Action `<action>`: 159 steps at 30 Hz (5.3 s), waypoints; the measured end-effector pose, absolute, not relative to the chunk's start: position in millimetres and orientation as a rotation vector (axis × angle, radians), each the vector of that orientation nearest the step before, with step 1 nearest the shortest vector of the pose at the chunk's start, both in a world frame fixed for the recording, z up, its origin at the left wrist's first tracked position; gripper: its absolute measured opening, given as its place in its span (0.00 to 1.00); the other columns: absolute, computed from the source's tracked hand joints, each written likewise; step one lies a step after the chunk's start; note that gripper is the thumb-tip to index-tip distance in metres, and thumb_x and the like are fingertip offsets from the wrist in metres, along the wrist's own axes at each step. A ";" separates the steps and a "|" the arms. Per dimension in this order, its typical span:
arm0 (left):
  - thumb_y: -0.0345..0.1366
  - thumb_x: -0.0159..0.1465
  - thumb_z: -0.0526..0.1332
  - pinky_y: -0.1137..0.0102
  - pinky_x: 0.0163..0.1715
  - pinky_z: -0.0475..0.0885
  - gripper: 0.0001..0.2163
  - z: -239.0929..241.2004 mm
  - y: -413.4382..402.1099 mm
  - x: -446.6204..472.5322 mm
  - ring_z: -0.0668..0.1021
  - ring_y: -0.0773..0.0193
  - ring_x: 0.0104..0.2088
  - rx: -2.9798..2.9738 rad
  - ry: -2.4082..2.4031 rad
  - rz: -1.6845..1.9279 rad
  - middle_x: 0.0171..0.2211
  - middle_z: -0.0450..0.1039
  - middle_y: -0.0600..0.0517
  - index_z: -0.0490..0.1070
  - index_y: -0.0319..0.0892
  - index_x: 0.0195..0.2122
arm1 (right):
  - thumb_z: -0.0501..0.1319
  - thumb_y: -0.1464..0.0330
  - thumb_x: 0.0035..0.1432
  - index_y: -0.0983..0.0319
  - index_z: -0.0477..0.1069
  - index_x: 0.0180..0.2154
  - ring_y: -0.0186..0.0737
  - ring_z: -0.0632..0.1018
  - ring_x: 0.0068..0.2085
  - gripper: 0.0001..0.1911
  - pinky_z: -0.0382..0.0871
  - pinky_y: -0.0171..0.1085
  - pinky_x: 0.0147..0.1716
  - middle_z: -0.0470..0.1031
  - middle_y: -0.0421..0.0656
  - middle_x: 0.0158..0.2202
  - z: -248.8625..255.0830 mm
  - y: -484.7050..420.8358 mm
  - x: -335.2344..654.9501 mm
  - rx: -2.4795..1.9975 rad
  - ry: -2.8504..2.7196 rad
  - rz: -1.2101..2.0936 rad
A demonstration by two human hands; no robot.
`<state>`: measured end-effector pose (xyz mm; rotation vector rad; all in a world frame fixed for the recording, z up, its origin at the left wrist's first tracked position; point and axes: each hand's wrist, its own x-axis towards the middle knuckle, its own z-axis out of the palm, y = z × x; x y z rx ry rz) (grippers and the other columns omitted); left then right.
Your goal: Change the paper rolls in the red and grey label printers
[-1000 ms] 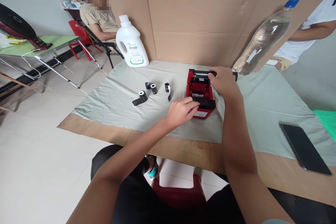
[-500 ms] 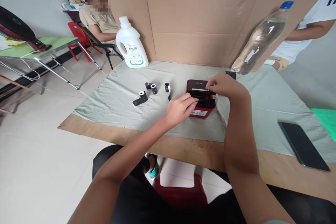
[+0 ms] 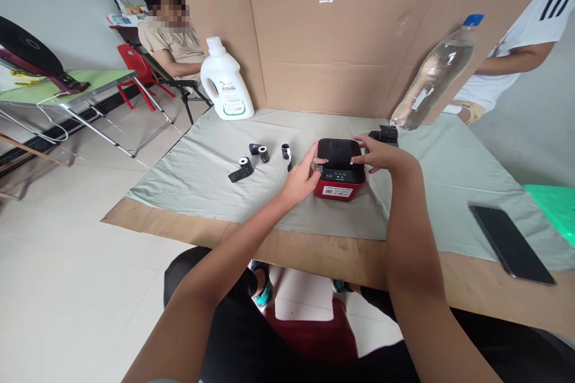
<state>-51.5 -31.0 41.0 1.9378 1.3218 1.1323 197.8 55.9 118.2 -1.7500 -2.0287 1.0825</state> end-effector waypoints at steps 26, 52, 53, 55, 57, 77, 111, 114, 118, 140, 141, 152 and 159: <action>0.39 0.56 0.75 0.53 0.67 0.70 0.49 36.6 107.4 -35.5 0.80 0.49 0.60 1.381 1.065 1.264 0.57 0.80 0.49 0.52 0.49 0.76 | 0.74 0.47 0.47 0.61 0.66 0.67 0.64 0.77 0.61 0.51 0.70 0.62 0.62 0.74 0.57 0.64 29.9 127.0 166.4 -1.029 -1.772 0.739; 0.27 0.63 0.60 0.59 0.79 0.45 0.42 -18.1 72.9 -18.5 0.45 0.54 0.80 1.437 1.581 1.288 0.80 0.38 0.42 0.44 0.39 0.77 | 0.73 0.53 0.48 0.66 0.55 0.68 0.78 0.63 0.66 0.53 0.49 0.71 0.67 0.64 0.67 0.63 -7.1 90.0 248.4 -1.805 -1.373 0.282; 0.28 0.63 0.61 0.58 0.79 0.46 0.41 -17.4 63.3 -18.0 0.46 0.52 0.80 1.469 1.585 1.260 0.80 0.40 0.42 0.45 0.40 0.77 | 0.72 0.54 0.49 0.65 0.56 0.67 0.75 0.64 0.66 0.51 0.52 0.68 0.67 0.65 0.66 0.63 -6.6 85.8 245.7 -1.777 -1.366 0.257; 0.30 0.63 0.62 0.54 0.78 0.50 0.40 -17.2 44.7 -17.0 0.52 0.49 0.79 1.552 1.571 1.181 0.79 0.45 0.42 0.48 0.42 0.76 | 0.71 0.55 0.51 0.63 0.57 0.66 0.70 0.65 0.65 0.47 0.57 0.64 0.66 0.65 0.64 0.62 -2.9 70.9 236.9 -1.729 -1.345 0.210; 0.32 0.63 0.64 0.51 0.77 0.53 0.39 -17.6 27.9 -16.2 0.57 0.46 0.77 1.626 1.568 1.084 0.77 0.52 0.42 0.51 0.44 0.75 | 0.70 0.55 0.50 0.63 0.57 0.67 0.67 0.67 0.63 0.48 0.62 0.61 0.65 0.66 0.61 0.61 1.5 47.4 224.9 -1.691 -1.352 0.196; 0.35 0.73 0.51 0.43 0.77 0.40 0.25 -5.8 -33.9 -11.3 0.61 0.56 0.76 1.985 1.549 0.805 0.67 0.73 0.48 0.65 0.50 0.71 | 0.75 0.53 0.46 0.70 0.60 0.62 0.68 0.70 0.61 0.49 0.65 0.59 0.60 0.70 0.64 0.57 -17.6 -64.8 141.8 -1.790 -1.614 0.148; 0.24 0.68 0.46 0.47 0.79 0.39 0.31 -1.9 -46.7 -7.4 0.60 0.62 0.76 2.087 1.662 0.571 0.74 0.62 0.55 0.65 0.50 0.71 | 0.72 0.51 0.46 0.77 0.46 0.73 0.71 0.71 0.64 0.65 0.64 0.59 0.62 0.65 0.73 0.67 -22.4 -54.5 155.5 -1.786 -1.723 0.268; 0.25 0.69 0.46 0.46 0.79 0.40 0.31 -1.6 -46.8 -7.2 0.61 0.62 0.76 2.102 1.673 0.562 0.74 0.62 0.55 0.65 0.49 0.71 | 0.72 0.50 0.47 0.77 0.48 0.72 0.70 0.71 0.63 0.64 0.63 0.59 0.62 0.67 0.71 0.66 -26.1 -53.6 154.4 -1.793 -1.722 0.222; 0.24 0.68 0.47 0.45 0.78 0.40 0.31 -3.9 -45.9 -6.2 0.61 0.61 0.76 2.115 1.681 0.585 0.74 0.62 0.54 0.65 0.50 0.71 | 0.72 0.50 0.47 0.75 0.51 0.71 0.69 0.71 0.62 0.60 0.63 0.58 0.61 0.69 0.69 0.62 -28.6 -52.3 151.5 -1.789 -1.711 0.154; 0.24 0.66 0.49 0.47 0.79 0.39 0.32 -3.9 -47.2 -5.6 0.65 0.59 0.74 2.132 1.685 0.587 0.71 0.67 0.52 0.65 0.49 0.71 | 0.73 0.51 0.48 0.77 0.44 0.73 0.69 0.69 0.63 0.65 0.64 0.57 0.61 0.67 0.71 0.63 -24.3 -53.6 151.0 -1.812 -1.733 0.170; 0.24 0.66 0.50 0.46 0.79 0.39 0.32 -3.1 -47.6 -5.7 0.65 0.58 0.74 2.127 1.681 0.588 0.71 0.67 0.52 0.66 0.48 0.71 | 0.73 0.51 0.48 0.77 0.44 0.73 0.69 0.69 0.63 0.65 0.64 0.57 0.61 0.67 0.71 0.63 -24.3 -53.6 151.0 -1.811 -1.732 0.167; 0.24 0.66 0.49 0.48 0.79 0.38 0.32 -3.0 -46.5 -6.3 0.64 0.61 0.75 2.112 1.694 0.562 0.71 0.66 0.54 0.65 0.51 0.71 | 0.74 0.51 0.47 0.77 0.46 0.72 0.69 0.71 0.61 0.65 0.64 0.57 0.61 0.68 0.71 0.62 -20.6 -55.2 149.9 -1.815 -1.723 0.165; 0.25 0.66 0.49 0.47 0.79 0.39 0.31 -6.9 -45.4 -5.8 0.65 0.60 0.75 2.128 1.691 0.592 0.71 0.66 0.53 0.66 0.49 0.71 | 0.74 0.51 0.47 0.77 0.47 0.72 0.69 0.71 0.61 0.64 0.64 0.58 0.61 0.69 0.70 0.62 -24.0 -53.4 150.7 -1.798 -1.713 0.154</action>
